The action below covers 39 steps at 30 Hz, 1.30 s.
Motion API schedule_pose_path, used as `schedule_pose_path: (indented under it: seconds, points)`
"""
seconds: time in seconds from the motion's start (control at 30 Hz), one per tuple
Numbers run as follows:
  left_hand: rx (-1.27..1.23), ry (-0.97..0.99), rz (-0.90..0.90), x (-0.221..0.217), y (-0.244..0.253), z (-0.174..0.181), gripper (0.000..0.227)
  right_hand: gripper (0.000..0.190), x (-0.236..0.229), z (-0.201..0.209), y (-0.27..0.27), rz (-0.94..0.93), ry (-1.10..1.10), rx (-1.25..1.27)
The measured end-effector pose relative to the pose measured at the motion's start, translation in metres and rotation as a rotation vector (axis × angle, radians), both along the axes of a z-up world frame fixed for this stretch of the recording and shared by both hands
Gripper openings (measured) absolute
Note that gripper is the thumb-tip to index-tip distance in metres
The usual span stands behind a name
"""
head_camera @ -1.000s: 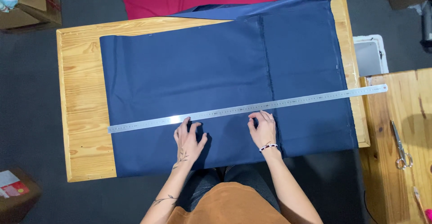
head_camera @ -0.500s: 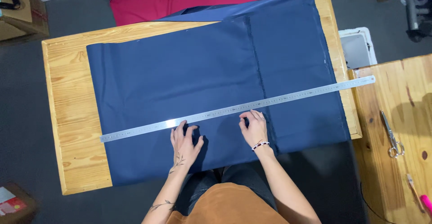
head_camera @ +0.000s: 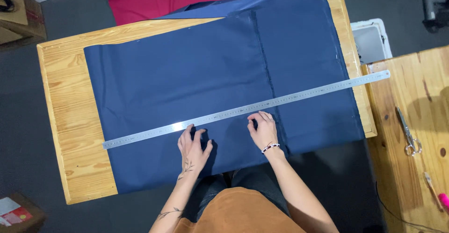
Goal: The person cuts a large piece of blue fabric on a wooden table using scissors and a metal ruler. They then fold the fabric and measure it with the ruler.
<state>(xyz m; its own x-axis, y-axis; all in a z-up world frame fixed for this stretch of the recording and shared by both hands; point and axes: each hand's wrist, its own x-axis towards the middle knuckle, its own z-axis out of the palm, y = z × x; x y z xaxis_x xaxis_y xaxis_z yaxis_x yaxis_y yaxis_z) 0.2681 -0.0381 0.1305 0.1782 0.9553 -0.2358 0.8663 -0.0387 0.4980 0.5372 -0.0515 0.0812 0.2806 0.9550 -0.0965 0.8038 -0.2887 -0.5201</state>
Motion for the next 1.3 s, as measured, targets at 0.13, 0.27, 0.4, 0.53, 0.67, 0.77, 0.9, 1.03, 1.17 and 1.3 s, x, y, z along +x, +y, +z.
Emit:
schedule_pose_path:
  seconds: [0.13, 0.27, 0.4, 0.53, 0.67, 0.77, 0.9, 1.03, 1.17, 1.3]
  points:
    - [-0.008, 0.000, -0.027, 0.007, 0.000, 0.001, 0.036, 0.010, 0.002, 0.001, -0.001, 0.002, -0.010, 0.022]
    - [-0.008, 0.020, -0.078, 0.013, -0.001, 0.004, 0.034, 0.010, 0.002, -0.002, -0.003, 0.001, -0.021, 0.038]
    - [-0.008, 0.017, -0.116, 0.019, -0.002, 0.007, 0.031, 0.010, 0.006, -0.001, -0.008, -0.008, 0.002, 0.039]
    - [-0.011, -0.002, -0.155, 0.026, 0.001, -0.002, 0.027, 0.010, 0.011, -0.001, -0.011, -0.043, 0.011, 0.067]
    - [-0.104, -0.122, -0.146, 0.039, 0.001, -0.002, 0.026, 0.010, 0.020, -0.003, -0.020, -0.082, -0.005, 0.091]
    - [-0.119, -0.107, -0.174, 0.054, 0.004, 0.000, 0.034, 0.008, 0.029, 0.002, -0.031, -0.147, -0.004, 0.106]
    - [-0.010, -0.273, -0.209, 0.066, 0.003, -0.073, 0.054, 0.016, 0.044, 0.038, -0.046, -0.301, 0.077, 0.114]
    - [0.016, -0.327, -0.211, 0.083, 0.009, -0.081, 0.056, 0.056, 0.065, 0.033, -0.070, -0.523, 0.054, 0.073]
    - [-0.042, -0.362, -0.258, 0.097, 0.011, -0.071, 0.053, 0.064, 0.097, 0.024, -0.093, -0.663, 0.055, 0.181]
    - [-0.045, -0.352, -0.323, 0.106, 0.007, -0.070, 0.054, 0.063, 0.146, 0.031, -0.119, -0.782, 0.022, 0.255]
